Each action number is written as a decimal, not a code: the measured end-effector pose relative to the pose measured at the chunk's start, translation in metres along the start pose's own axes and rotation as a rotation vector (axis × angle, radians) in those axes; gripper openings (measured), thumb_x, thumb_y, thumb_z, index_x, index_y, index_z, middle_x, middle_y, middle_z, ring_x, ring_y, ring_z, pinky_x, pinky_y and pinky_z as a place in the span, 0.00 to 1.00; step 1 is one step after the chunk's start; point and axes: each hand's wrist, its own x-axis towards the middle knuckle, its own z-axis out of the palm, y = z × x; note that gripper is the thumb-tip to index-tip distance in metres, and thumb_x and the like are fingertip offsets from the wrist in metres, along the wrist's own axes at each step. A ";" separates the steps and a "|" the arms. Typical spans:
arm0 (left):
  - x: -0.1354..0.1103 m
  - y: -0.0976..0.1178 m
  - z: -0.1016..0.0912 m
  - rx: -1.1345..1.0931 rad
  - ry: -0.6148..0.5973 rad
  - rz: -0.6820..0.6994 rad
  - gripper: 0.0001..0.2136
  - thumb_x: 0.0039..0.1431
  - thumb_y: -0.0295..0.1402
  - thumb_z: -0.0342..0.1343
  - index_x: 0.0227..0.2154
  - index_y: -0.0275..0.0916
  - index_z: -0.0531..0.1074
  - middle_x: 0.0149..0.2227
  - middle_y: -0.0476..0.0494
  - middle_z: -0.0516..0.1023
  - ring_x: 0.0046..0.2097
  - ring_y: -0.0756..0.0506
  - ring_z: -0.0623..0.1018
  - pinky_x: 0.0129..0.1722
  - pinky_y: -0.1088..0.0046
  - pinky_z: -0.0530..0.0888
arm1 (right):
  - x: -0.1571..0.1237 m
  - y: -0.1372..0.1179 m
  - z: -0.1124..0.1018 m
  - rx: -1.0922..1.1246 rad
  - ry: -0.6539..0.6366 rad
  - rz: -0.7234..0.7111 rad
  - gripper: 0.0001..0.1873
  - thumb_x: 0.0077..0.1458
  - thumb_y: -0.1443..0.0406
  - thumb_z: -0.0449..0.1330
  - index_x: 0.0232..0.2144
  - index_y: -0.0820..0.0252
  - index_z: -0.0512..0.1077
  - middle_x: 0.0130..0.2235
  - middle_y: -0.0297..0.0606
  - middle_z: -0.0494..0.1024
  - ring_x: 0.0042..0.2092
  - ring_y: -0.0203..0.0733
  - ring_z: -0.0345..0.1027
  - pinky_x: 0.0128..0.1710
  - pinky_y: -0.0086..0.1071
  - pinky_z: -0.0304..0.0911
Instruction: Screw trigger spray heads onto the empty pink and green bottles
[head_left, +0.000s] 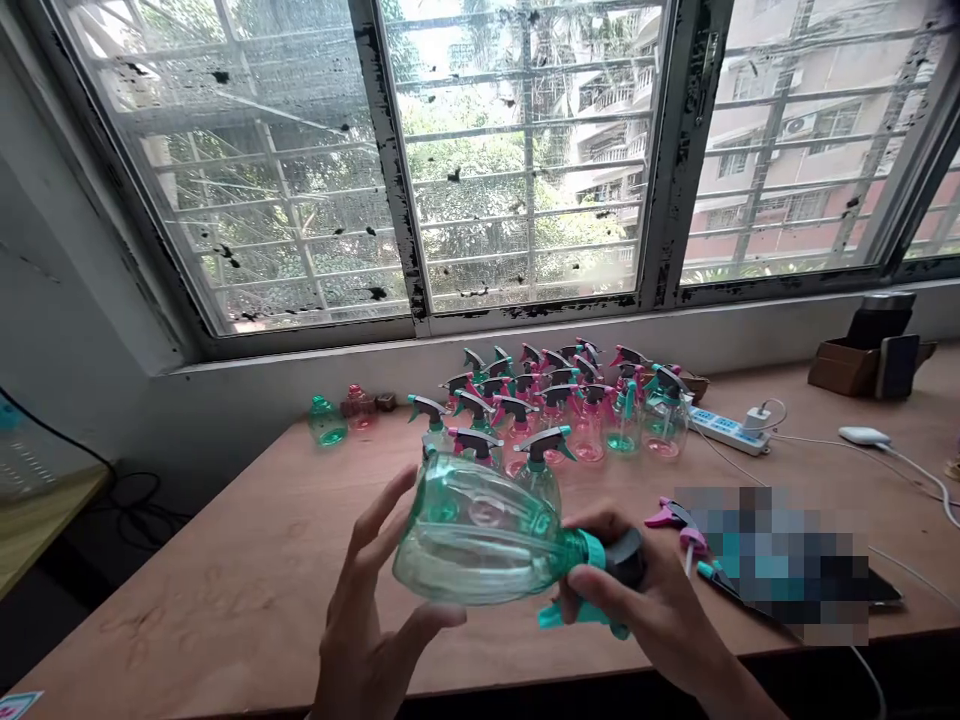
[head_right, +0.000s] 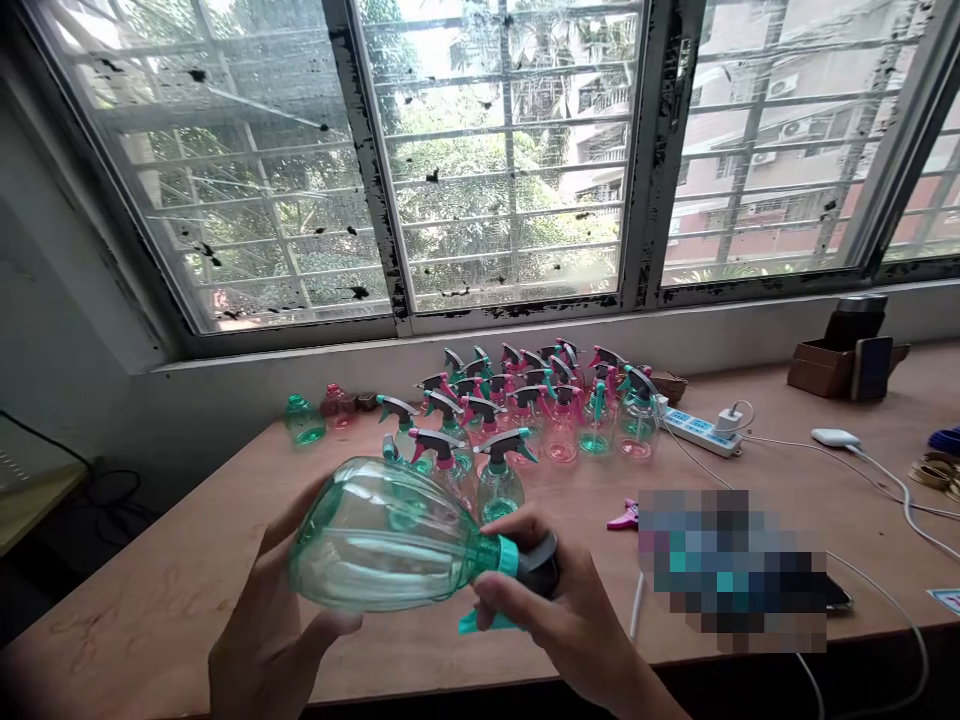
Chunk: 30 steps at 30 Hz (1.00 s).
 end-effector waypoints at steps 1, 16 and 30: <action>0.000 -0.001 -0.001 0.033 -0.012 0.043 0.26 0.64 0.32 0.61 0.63 0.54 0.63 0.68 0.46 0.63 0.69 0.35 0.63 0.64 0.53 0.69 | 0.002 0.000 -0.001 0.064 -0.014 0.042 0.17 0.53 0.56 0.71 0.39 0.57 0.73 0.23 0.31 0.80 0.24 0.41 0.77 0.27 0.31 0.72; 0.001 0.003 0.001 0.067 0.004 0.127 0.23 0.68 0.30 0.54 0.64 0.54 0.62 0.70 0.45 0.61 0.70 0.34 0.60 0.68 0.43 0.57 | 0.004 0.000 -0.005 0.141 -0.060 0.078 0.18 0.53 0.54 0.71 0.39 0.57 0.72 0.23 0.31 0.79 0.23 0.40 0.76 0.26 0.30 0.70; -0.001 0.002 0.006 0.127 -0.001 0.023 0.27 0.65 0.32 0.59 0.64 0.56 0.61 0.70 0.47 0.60 0.70 0.34 0.61 0.70 0.45 0.55 | 0.002 0.001 -0.005 0.081 0.001 -0.023 0.16 0.53 0.58 0.72 0.40 0.56 0.74 0.24 0.30 0.79 0.25 0.39 0.76 0.26 0.30 0.72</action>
